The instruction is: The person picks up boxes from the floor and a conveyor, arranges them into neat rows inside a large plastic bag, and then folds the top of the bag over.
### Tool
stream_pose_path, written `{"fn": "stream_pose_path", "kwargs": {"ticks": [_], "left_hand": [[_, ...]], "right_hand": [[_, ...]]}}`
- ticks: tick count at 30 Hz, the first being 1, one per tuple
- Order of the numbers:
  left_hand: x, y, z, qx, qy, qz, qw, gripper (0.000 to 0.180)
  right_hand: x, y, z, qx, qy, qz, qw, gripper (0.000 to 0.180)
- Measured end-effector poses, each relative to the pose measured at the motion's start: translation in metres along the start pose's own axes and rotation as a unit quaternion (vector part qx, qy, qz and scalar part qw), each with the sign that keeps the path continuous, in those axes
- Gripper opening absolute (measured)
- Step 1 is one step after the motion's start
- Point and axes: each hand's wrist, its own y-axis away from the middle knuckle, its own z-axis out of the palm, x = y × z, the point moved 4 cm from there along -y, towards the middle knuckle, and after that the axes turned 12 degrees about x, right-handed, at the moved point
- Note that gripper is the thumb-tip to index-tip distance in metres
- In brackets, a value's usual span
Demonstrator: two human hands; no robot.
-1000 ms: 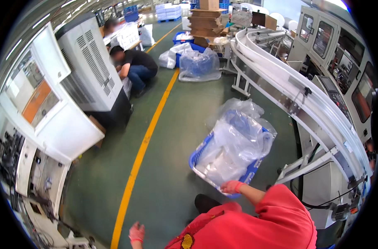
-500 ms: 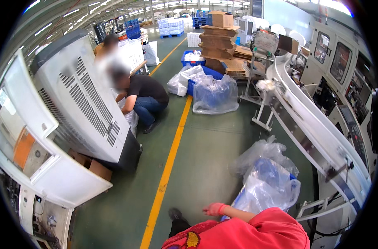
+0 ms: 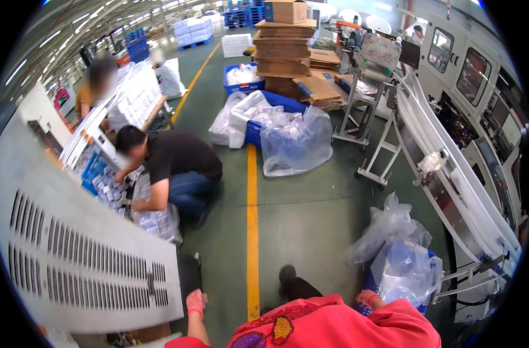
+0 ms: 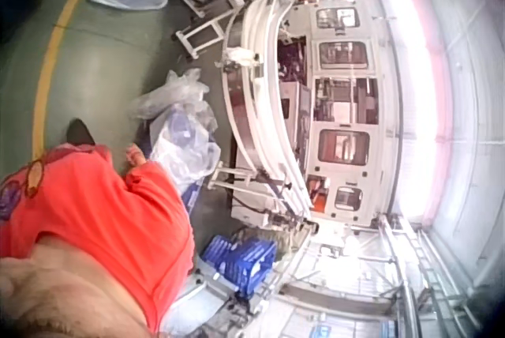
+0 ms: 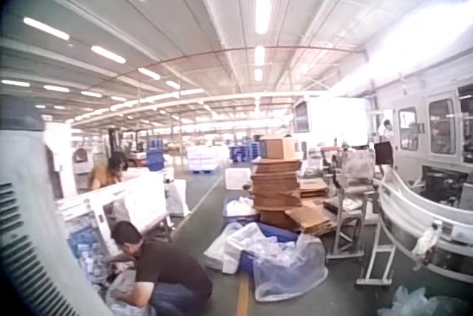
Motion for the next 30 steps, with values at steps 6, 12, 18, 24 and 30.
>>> {"fn": "stream_pose_path", "kwargs": {"ticks": [6, 12, 18, 24, 30], "left_hand": [[0.137, -0.074, 0.133, 0.051, 0.025, 0.009, 0.998, 0.024], [0.107, -0.118, 0.189, -0.028, -0.462, 0.467, 0.753, 0.008], [0.136, -0.202, 0.175, -0.073, -0.660, -0.049, 0.746, 0.022], [0.306, -0.354, 0.247, -0.060, -0.694, 0.125, 0.707, 0.018], [0.469, -0.488, 0.338, 0.130, 0.093, -0.049, 0.986, 0.007]], "right_hand": [[-0.108, -0.120, -0.006, -0.052, 0.362, -0.260, 0.894, 0.023], [-0.497, -0.078, -0.039, 0.052, 0.177, -0.388, 0.903, 0.027], [-0.794, 0.015, -0.043, 0.071, 0.038, -0.478, 0.875, 0.027], [-0.831, -0.053, -0.062, 0.051, 0.147, -0.362, 0.919, 0.027], [-0.843, -0.176, -0.127, 0.012, 0.401, -0.324, 0.857, 0.028]]}}
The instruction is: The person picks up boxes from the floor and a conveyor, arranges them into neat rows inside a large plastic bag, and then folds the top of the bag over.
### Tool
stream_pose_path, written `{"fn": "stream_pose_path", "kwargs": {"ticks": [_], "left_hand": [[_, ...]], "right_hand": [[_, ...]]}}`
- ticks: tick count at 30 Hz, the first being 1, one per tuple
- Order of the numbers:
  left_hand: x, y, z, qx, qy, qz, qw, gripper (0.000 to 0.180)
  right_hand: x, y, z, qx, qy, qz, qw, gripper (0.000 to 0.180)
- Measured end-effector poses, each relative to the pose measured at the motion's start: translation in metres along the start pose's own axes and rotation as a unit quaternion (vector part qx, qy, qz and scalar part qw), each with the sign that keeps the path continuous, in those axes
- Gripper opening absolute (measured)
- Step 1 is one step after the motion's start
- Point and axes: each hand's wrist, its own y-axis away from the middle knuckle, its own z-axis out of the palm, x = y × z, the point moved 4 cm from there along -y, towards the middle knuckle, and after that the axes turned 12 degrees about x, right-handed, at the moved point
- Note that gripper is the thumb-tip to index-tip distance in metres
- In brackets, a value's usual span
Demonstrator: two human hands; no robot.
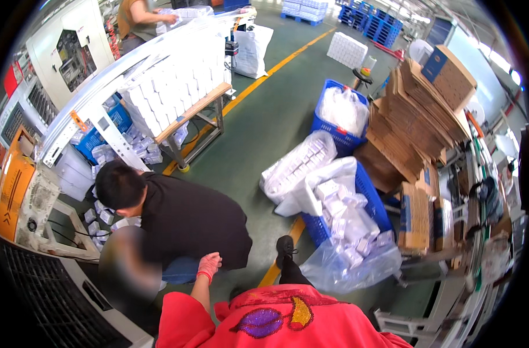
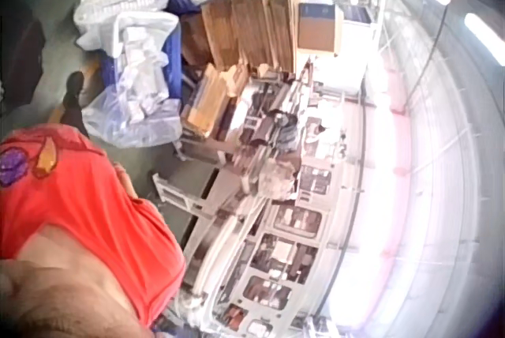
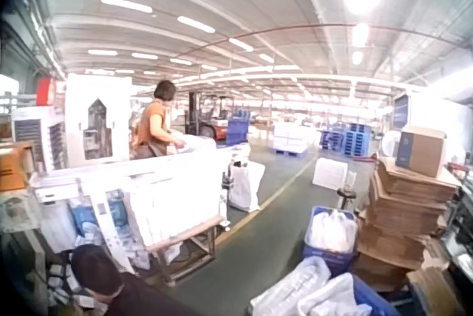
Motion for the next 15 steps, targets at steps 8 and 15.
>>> {"fn": "stream_pose_path", "kwargs": {"ticks": [8, 15], "left_hand": [[0.037, -0.013, 0.120, -0.137, -0.400, 0.174, 0.889, 0.027], [0.155, -0.055, 0.137, 0.017, -0.278, 0.122, 0.953, 0.047]], "right_hand": [[-0.177, -0.205, -0.294, 0.127, 0.012, -0.104, 0.986, 0.029], [-0.500, -0.294, -0.456, 0.239, -0.069, -0.380, 0.891, 0.031]]}}
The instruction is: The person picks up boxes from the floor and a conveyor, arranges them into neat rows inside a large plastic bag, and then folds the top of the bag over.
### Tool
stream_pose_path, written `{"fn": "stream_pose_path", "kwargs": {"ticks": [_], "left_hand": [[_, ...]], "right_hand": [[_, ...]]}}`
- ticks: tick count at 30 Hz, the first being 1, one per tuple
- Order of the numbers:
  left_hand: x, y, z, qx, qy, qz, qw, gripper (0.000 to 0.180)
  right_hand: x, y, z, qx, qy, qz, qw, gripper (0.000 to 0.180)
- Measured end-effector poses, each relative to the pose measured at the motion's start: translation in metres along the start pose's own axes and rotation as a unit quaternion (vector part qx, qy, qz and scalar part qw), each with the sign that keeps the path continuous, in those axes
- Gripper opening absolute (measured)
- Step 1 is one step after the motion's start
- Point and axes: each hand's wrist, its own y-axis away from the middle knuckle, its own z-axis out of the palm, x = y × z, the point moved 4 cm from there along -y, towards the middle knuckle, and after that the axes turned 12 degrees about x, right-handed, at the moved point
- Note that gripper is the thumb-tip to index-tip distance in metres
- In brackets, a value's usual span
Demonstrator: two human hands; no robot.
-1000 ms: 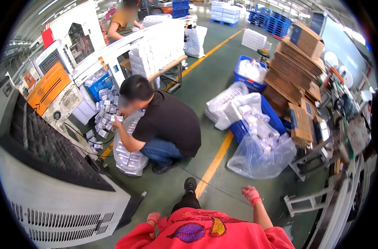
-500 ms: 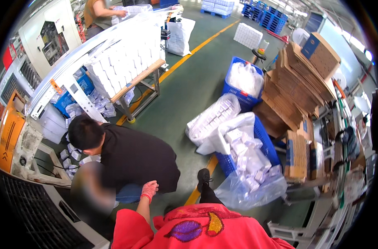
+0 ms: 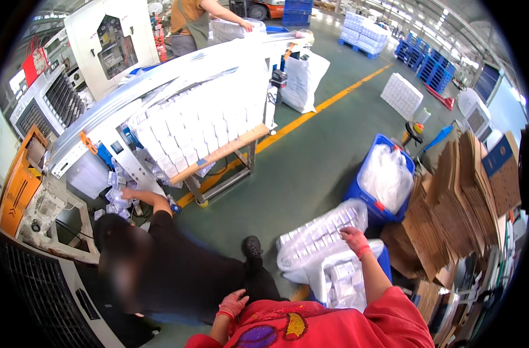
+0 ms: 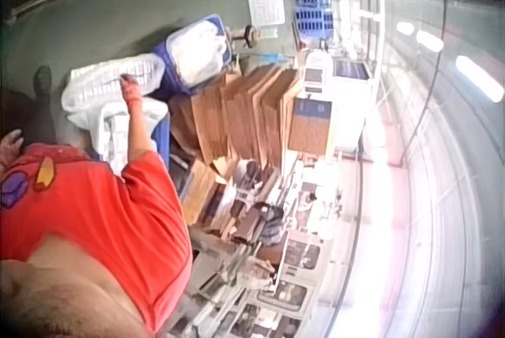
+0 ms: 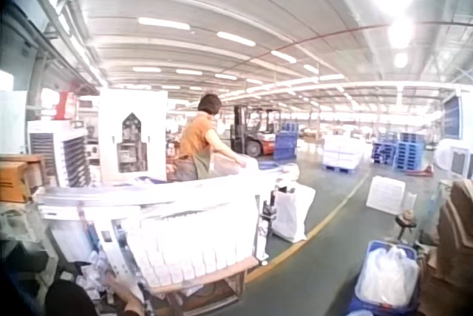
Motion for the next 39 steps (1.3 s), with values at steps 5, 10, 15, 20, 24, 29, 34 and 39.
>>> {"fn": "stream_pose_path", "kwargs": {"ticks": [5, 10, 15, 20, 24, 29, 34, 39], "left_hand": [[0.136, -0.114, -0.145, 0.247, -0.015, 0.245, 0.937, 0.064], [0.261, -0.231, -0.356, 0.409, -0.123, 0.335, 0.840, 0.068], [0.254, -0.369, -0.508, 0.413, -0.233, 0.209, 0.855, 0.051], [0.245, -0.422, -0.506, 0.344, -0.343, -0.009, 0.874, 0.052], [0.250, -0.416, -0.506, 0.374, -0.334, -0.066, 0.863, 0.051], [0.247, -0.403, -0.501, 0.354, -0.329, -0.182, 0.856, 0.052], [0.238, -0.369, -0.473, 0.477, -0.278, -0.123, 0.825, 0.044], [0.267, -0.306, -0.369, 0.759, -0.049, 0.069, 0.646, 0.018]], "right_hand": [[-0.115, -0.142, 0.075, -0.160, -0.060, -0.056, 0.984, 0.035], [-0.222, -0.244, 0.103, -0.143, 0.060, -0.227, 0.962, 0.040], [-0.303, -0.293, 0.137, -0.183, 0.043, -0.404, 0.895, 0.041], [-0.339, -0.336, 0.203, -0.359, 0.053, -0.461, 0.810, 0.044], [-0.393, -0.365, 0.252, -0.395, 0.049, -0.562, 0.725, 0.048], [-0.467, -0.380, 0.284, -0.473, 0.013, -0.568, 0.673, 0.053], [-0.420, -0.373, 0.303, -0.504, -0.066, -0.592, 0.625, 0.059], [-0.298, -0.377, 0.343, -0.684, 0.032, -0.379, 0.622, 0.045]]}}
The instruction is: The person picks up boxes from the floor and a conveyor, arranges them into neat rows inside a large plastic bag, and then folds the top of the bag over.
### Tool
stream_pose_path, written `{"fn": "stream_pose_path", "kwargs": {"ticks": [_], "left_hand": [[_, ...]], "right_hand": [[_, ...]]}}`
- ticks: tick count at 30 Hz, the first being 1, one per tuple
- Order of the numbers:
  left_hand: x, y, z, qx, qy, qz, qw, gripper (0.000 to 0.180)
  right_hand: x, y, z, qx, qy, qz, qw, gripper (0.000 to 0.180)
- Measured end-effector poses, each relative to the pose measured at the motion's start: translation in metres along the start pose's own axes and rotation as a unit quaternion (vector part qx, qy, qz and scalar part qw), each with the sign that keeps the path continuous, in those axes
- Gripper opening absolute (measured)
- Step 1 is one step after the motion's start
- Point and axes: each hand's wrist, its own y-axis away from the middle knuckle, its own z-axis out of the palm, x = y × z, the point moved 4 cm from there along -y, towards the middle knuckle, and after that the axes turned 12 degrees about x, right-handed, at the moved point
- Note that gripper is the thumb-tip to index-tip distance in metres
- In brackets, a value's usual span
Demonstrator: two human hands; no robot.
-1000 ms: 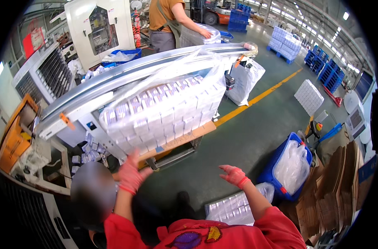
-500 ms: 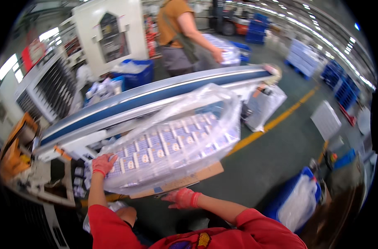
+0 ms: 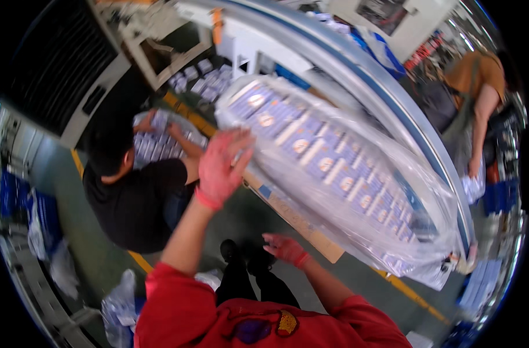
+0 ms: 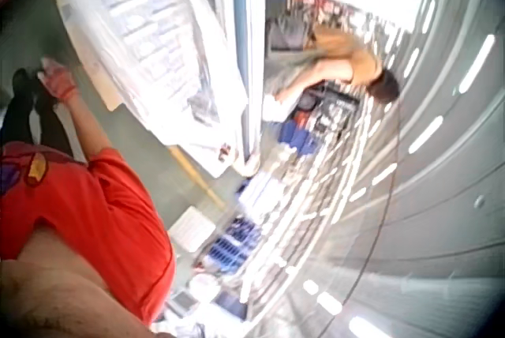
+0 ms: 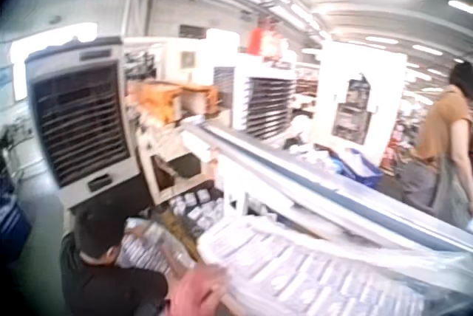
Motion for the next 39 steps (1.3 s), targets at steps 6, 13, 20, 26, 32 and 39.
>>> {"fn": "stream_pose_path", "kwargs": {"ticks": [6, 13, 20, 26, 32, 39], "left_hand": [[-0.039, 0.348, 0.004, -0.184, 0.037, -0.567, 0.802, 0.019], [-0.056, 0.475, 0.016, -0.219, 0.133, -0.549, 0.796, 0.017], [-0.241, 0.569, 0.048, -0.100, -0.011, -0.595, 0.797, 0.017], [-0.321, 0.632, 0.114, -0.155, -0.034, -0.552, 0.819, 0.019], [-0.343, 0.623, 0.200, -0.340, -0.075, -0.402, 0.847, 0.022], [-0.325, 0.548, 0.255, -0.304, 0.063, -0.549, 0.776, 0.033]], "right_hand": [[0.100, 0.040, 0.065, -0.239, 0.209, 0.154, 0.936, 0.042], [0.224, -0.048, 0.119, -0.202, 0.366, 0.181, 0.890, 0.048], [0.415, -0.250, 0.059, 0.223, 0.316, 0.179, 0.905, 0.066], [0.431, -0.409, -0.037, 0.193, 0.441, 0.043, 0.876, 0.092], [0.466, -0.470, -0.042, 0.103, 0.545, 0.035, 0.831, 0.112], [0.504, -0.455, -0.036, 0.156, 0.231, 0.122, 0.953, 0.081]]}}
